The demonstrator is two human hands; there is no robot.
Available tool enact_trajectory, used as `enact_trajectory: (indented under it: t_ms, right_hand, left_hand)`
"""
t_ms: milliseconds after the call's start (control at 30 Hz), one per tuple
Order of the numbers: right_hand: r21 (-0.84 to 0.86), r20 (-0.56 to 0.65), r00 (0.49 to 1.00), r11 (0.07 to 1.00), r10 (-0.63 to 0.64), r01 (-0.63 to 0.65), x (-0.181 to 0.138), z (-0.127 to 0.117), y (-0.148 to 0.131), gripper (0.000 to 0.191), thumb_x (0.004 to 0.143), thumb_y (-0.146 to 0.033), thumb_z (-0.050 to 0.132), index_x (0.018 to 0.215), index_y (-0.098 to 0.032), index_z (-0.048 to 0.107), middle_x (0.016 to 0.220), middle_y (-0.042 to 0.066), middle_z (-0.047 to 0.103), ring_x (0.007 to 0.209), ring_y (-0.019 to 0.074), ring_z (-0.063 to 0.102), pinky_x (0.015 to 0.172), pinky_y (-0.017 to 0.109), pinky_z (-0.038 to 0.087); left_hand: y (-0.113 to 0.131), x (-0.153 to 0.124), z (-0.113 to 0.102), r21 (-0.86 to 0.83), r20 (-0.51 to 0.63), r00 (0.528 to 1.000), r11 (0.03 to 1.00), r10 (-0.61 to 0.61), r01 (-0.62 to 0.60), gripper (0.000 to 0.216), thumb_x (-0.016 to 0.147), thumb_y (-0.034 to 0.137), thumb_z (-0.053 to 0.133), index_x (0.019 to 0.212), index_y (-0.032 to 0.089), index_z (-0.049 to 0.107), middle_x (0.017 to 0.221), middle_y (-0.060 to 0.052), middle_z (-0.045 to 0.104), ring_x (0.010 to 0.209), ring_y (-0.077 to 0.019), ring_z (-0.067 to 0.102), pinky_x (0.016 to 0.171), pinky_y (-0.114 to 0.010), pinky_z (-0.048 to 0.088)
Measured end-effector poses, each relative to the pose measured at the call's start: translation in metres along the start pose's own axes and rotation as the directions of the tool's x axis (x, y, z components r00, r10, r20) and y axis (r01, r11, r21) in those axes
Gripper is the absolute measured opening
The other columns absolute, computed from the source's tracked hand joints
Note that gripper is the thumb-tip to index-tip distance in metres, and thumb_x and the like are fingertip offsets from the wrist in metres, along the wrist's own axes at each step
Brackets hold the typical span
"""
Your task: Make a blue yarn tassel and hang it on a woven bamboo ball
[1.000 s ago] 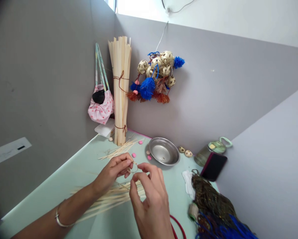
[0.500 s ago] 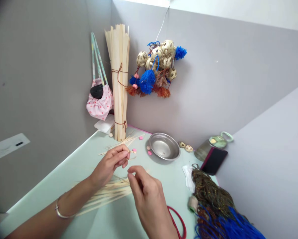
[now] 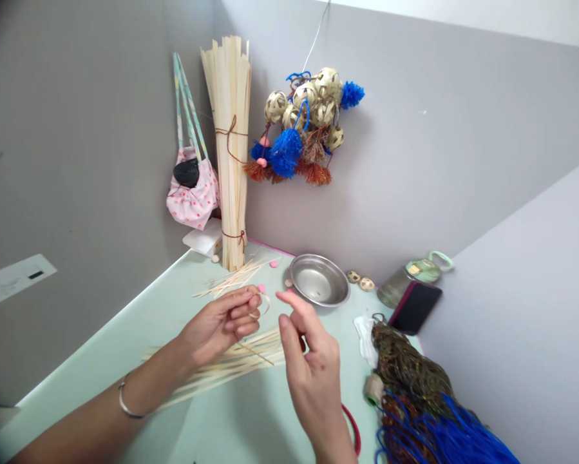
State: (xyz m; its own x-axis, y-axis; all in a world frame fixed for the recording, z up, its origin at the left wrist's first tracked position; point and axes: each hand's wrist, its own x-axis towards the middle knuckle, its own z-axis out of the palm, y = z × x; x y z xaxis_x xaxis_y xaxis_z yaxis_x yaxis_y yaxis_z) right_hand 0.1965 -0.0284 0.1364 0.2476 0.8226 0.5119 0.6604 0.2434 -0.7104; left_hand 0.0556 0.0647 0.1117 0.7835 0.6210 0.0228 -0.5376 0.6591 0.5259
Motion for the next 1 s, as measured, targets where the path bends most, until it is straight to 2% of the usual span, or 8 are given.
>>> enact_trajectory:
  t_ms: [200,367,600,700,800,900,967,1000]
  right_hand:
    - [-0.433,0.019,0.931,0.837,-0.363,0.335,-0.005,0.013,0.009,0.024,0.093,-0.019,0.057,0.115,-0.017,0.066,0.069,0.001,0.067,0.054,0.0124,0.058,0.058,0.024,0.04]
    - [-0.566,0.047,0.957,0.781,-0.288,0.263,-0.004,0.022,0.017,0.021,0.095,-0.025,0.053,0.106,-0.018,0.07,0.06,0.0,0.062,0.049,0.0131,0.054,0.053,0.025,0.034]
    - [-0.184,0.012,0.992,0.974,-0.129,0.129,-0.002,0.013,-0.011,0.014,0.092,-0.021,0.056,0.087,-0.022,0.069,0.094,0.006,0.057,0.064,0.0116,0.052,0.055,0.022,0.041]
    - [0.004,0.131,0.991,1.0,-0.027,0.026,-0.004,-0.001,-0.024,0.015,0.09,-0.022,0.057,0.078,-0.022,0.066,0.104,0.007,0.058,0.08,0.0161,0.057,0.063,0.025,0.045]
    - [0.302,0.255,0.967,0.948,0.023,-0.102,-0.005,-0.013,-0.028,0.019,0.092,-0.025,0.055,0.074,-0.021,0.06,0.095,0.006,0.061,0.085,0.019,0.059,0.072,0.029,0.048]
    - [0.583,0.283,0.947,0.757,0.15,-0.294,-0.002,-0.016,-0.02,0.023,0.096,-0.028,0.048,0.076,-0.02,0.057,0.075,0.0,0.055,0.053,0.0095,0.047,0.051,0.023,0.04]
    - [0.658,0.283,0.928,0.655,0.241,-0.371,0.002,-0.015,-0.014,0.025,0.096,-0.03,0.048,0.075,-0.019,0.054,0.071,-0.003,0.049,0.042,0.0043,0.028,0.042,0.021,0.025]
    - [0.672,0.27,0.925,0.636,0.268,-0.38,0.004,-0.014,-0.011,0.024,0.096,-0.03,0.05,0.075,-0.018,0.054,0.071,-0.004,0.048,0.042,0.0036,0.021,0.042,0.021,0.021]
  left_hand:
    - [-0.012,0.002,0.001,0.038,-0.068,0.997,0.999,0.038,-0.036,0.018,0.091,0.023,0.055,0.077,0.012,0.059,0.055,0.009,0.025,0.046,-0.0037,0.016,0.051,-0.017,0.03]
    - [-0.015,0.001,0.002,0.224,-0.051,0.993,0.971,0.104,-0.09,0.019,0.091,0.024,0.053,0.074,0.014,0.055,0.056,0.008,0.028,0.048,-0.005,0.019,0.055,-0.019,0.032]
    - [-0.005,0.001,-0.004,0.522,-0.008,0.966,0.825,0.258,-0.216,0.02,0.089,0.03,0.054,0.074,0.017,0.055,0.053,0.008,0.03,0.05,-0.0078,0.025,0.06,-0.024,0.034]
    - [0.005,-0.001,-0.004,0.695,0.011,0.972,0.697,0.234,-0.175,0.021,0.089,0.032,0.054,0.074,0.017,0.056,0.06,0.004,0.043,0.056,-0.0091,0.037,0.061,-0.024,0.033]
    - [0.016,-0.007,0.002,0.809,0.146,0.989,0.58,-0.031,-0.101,0.021,0.088,0.035,0.055,0.076,0.018,0.061,0.069,0.001,0.053,0.063,-0.0112,0.043,0.061,-0.025,0.033]
    - [0.022,-0.016,0.008,0.776,0.313,0.828,0.628,-0.465,0.06,0.02,0.085,0.037,0.06,0.079,0.019,0.065,0.078,-0.003,0.061,0.062,-0.012,0.045,0.06,-0.027,0.037]
    - [0.022,-0.021,0.01,0.656,0.389,0.768,0.738,-0.509,0.158,0.02,0.082,0.039,0.064,0.078,0.019,0.066,0.076,-0.004,0.061,0.058,-0.0119,0.046,0.058,-0.028,0.037]
    - [0.02,-0.023,0.011,0.557,0.407,0.796,0.812,-0.449,0.174,0.021,0.081,0.039,0.065,0.078,0.019,0.067,0.073,-0.003,0.058,0.055,-0.0109,0.044,0.055,-0.028,0.036]
